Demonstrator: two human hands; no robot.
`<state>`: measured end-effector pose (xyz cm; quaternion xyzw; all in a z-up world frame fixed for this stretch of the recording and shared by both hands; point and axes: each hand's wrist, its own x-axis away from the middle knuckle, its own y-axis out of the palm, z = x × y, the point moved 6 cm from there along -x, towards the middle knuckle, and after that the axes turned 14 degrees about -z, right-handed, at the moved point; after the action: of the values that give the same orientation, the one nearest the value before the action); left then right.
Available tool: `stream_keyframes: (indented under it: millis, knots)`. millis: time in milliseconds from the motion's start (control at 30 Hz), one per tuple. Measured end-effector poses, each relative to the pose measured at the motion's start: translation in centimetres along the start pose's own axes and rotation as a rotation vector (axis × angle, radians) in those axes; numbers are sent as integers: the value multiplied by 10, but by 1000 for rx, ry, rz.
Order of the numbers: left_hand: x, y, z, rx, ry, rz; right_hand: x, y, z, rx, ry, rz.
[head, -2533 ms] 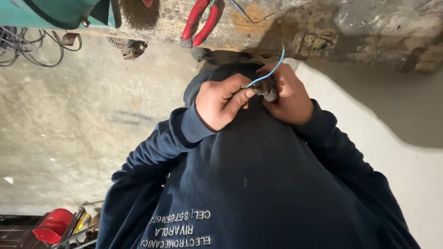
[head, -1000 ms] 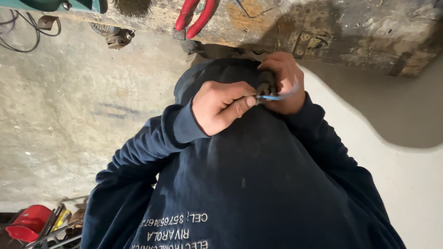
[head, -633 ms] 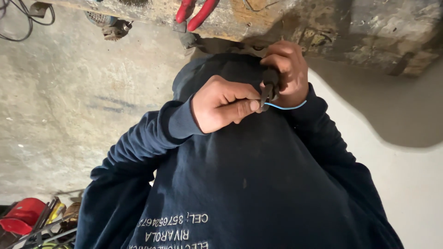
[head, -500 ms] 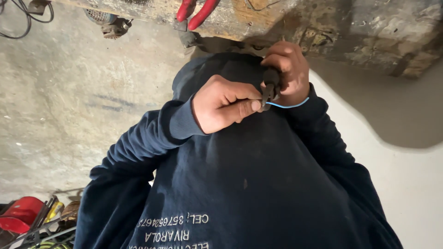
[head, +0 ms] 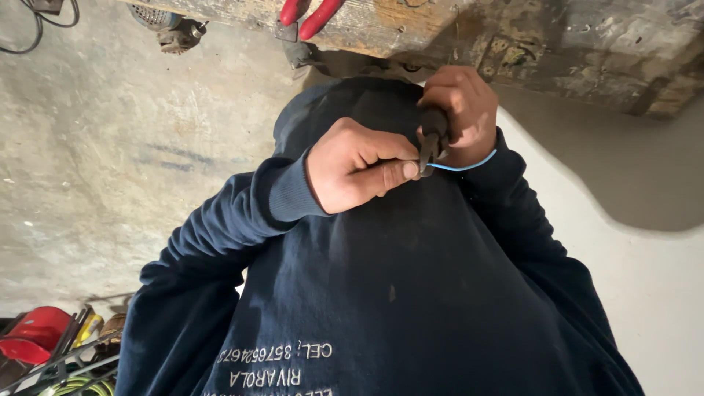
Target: The recorder is stripping insulation from electrical wires and preparing them at a workshop workbench.
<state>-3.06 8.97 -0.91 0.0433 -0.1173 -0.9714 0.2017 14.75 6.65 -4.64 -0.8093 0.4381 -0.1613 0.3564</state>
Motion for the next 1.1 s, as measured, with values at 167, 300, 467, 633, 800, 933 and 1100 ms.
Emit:
stream_keyframes:
  millis: [167,300,467,633,800,933,1100]
  knots:
    - [1,2,-5,49,-62,-7,5,3,5,43,-24,17]
    - [2,3,5,-70,25,25,5,4,4,36,-55,36]
    - [4,0,22,-310,114,124,4,2,-4,-19,-37,6]
    - [5,2,33,-566,200,110,7,4,-5,-40,-2,-31]
    - [7,6,31,-673,266,91,5,4,-6,-45,8,-44]
    - [8,8,32,-674,287,91,4,4,-8,-60,-13,-23]
    - [8,8,31,-657,289,65,4,4,-8,-92,-12,-1]
